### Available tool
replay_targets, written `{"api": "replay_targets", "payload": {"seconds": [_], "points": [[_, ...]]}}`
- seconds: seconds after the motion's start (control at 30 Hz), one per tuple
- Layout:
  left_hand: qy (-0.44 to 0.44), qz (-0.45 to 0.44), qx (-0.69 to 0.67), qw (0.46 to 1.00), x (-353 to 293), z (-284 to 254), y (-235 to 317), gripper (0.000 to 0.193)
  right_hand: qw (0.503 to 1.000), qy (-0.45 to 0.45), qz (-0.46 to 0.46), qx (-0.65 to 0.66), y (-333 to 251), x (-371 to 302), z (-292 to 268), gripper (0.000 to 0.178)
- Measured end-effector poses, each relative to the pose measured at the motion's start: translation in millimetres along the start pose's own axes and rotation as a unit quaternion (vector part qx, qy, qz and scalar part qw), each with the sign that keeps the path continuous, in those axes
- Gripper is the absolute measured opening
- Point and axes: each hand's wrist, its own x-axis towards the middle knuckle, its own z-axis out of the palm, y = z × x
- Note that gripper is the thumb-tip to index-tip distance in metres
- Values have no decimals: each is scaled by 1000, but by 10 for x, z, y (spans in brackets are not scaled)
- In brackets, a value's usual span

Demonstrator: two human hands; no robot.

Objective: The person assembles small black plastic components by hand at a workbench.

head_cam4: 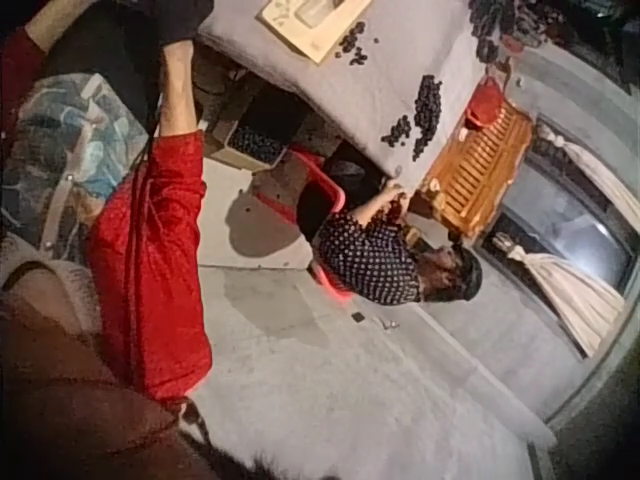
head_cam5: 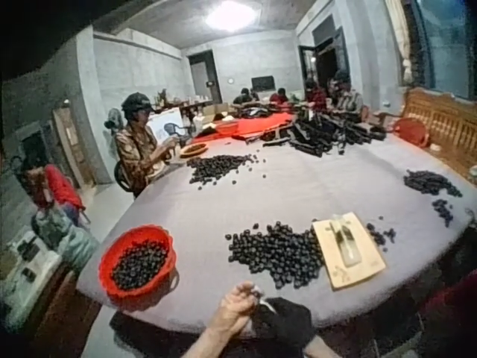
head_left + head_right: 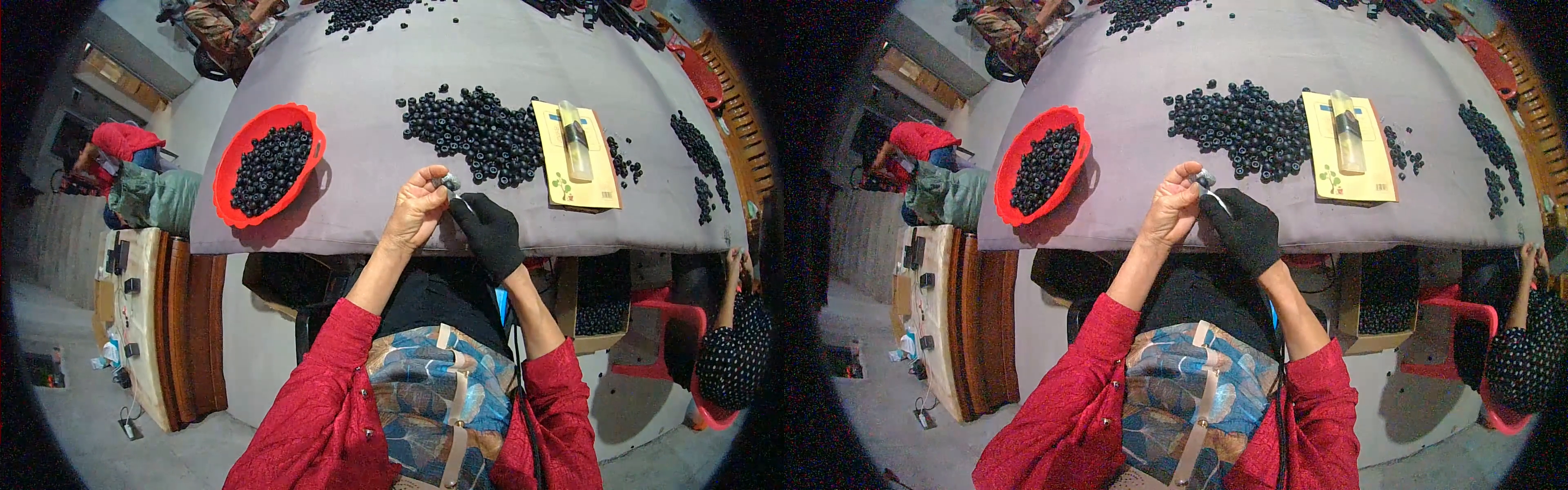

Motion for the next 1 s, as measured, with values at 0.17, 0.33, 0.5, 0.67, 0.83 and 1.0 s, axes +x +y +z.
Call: {"api": "replay_targets", "payload": {"seconds": [0.17,0.33,0.5,0.67,0.83,1.0], "points": [[-2,-5,10,1000,9,-60,-12,31,999,-17,50,9,-66,18,-31,17],[-9,-14,-3,1000,10,-56,-24,30,998,7,-33,-54,28,10,7,15],[-10,-8,-10,1000,12,-27,22,29,998,9,-30,-47,33,37,27,20],[5,3,-16,1000,16,-31,0,27,1000,21,-17,11,-37,58,26,21],[1,-6,24,1000,-52,-26,38,25,988,24,102,111,-18,45,-5,24],[159,157,347,911,-326,103,814,14,994,45,27,96,117,8,51,25]]}}
